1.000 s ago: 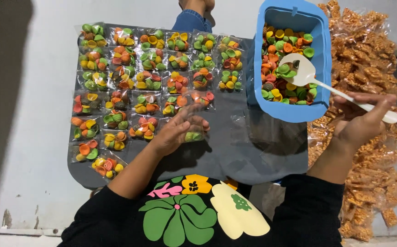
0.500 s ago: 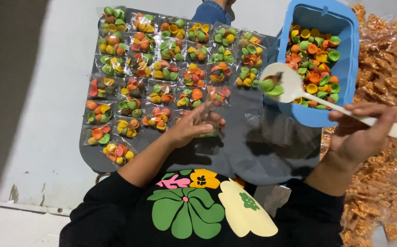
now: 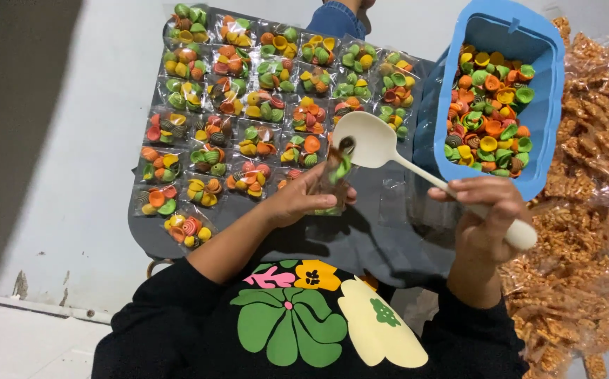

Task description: Manually filling small plastic bags with colorful snacks using a spoon and arranging them on a tray.

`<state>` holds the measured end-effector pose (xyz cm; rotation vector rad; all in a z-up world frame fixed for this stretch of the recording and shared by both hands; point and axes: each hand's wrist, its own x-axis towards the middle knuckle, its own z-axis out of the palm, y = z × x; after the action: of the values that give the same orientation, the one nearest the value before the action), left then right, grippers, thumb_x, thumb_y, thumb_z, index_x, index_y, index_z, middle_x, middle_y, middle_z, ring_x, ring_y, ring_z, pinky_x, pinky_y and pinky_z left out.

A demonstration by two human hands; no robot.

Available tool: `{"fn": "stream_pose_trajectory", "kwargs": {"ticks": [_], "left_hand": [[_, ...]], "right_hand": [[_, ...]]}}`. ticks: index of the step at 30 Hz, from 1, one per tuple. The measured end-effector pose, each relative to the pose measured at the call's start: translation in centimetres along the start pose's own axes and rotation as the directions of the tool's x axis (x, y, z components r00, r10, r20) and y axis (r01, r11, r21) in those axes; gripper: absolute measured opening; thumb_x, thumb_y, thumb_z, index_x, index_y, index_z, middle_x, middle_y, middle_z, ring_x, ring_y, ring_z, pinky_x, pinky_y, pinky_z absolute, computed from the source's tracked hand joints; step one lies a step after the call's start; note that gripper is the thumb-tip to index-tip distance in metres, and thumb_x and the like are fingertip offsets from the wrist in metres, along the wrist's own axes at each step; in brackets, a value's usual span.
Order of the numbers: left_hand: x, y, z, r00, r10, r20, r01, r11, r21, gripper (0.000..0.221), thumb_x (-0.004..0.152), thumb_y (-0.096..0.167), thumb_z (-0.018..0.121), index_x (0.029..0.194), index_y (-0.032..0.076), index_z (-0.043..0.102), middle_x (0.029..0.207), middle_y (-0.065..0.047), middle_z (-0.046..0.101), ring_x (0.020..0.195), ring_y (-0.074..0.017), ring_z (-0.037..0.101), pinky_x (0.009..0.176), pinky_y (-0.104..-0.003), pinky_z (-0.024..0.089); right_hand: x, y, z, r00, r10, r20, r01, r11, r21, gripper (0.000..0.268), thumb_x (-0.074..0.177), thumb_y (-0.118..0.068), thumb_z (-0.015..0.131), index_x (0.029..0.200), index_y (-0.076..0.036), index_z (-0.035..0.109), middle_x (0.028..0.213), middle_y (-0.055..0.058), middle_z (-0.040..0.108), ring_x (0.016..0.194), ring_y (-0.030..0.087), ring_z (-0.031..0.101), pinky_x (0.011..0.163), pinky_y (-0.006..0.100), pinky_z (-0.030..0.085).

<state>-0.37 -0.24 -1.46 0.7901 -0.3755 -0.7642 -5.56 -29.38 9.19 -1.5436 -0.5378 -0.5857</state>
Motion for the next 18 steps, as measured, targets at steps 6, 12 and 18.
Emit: {"fn": "stream_pose_trajectory", "kwargs": {"ticks": [6,12,18], "left_hand": [[0.2,0.9,0.6,0.997,0.038,0.068,-0.031,0.994,-0.107,0.085,0.082,0.002,0.070,0.159,0.011,0.034,0.125,-0.016,0.065,0.119,-0.0297,0.065,0.109,-0.046,0.053],[-0.8,2.0,0.0,0.972,0.232,0.037,-0.189,0.866,-0.463,0.092,0.073,-0.023,0.049,0.159,0.008,0.039,0.129,-0.008,0.067,0.144,-0.0350,0.050,0.121,-0.044,0.044],[-0.2,1.0,-0.4,0.986,0.148,-0.076,-0.162,0.958,-0.236,0.072,0.090,-0.013,0.059,0.153,0.018,0.047,0.145,-0.011,0.061,0.140,-0.0336,0.054,0.113,-0.047,0.052]], "right_hand": [[0.0,-2.3,1.6,0.996,-0.070,0.048,0.079,0.970,-0.231,0.047,0.116,-0.042,0.039,0.101,-0.002,0.057,0.104,0.014,0.062,0.089,0.026,0.073,0.075,0.034,0.071],[-0.5,-2.2,-1.5,0.967,-0.165,-0.195,0.092,0.937,-0.336,0.045,0.116,-0.050,0.034,0.108,-0.006,0.045,0.103,0.010,0.050,0.099,0.022,0.064,0.077,0.034,0.067],[-0.1,-3.5,-4.0,0.951,-0.050,-0.306,-0.087,0.905,-0.417,0.057,0.115,-0.059,0.034,0.111,-0.004,0.045,0.106,0.015,0.054,0.084,0.032,0.066,0.079,0.039,0.065]]}}
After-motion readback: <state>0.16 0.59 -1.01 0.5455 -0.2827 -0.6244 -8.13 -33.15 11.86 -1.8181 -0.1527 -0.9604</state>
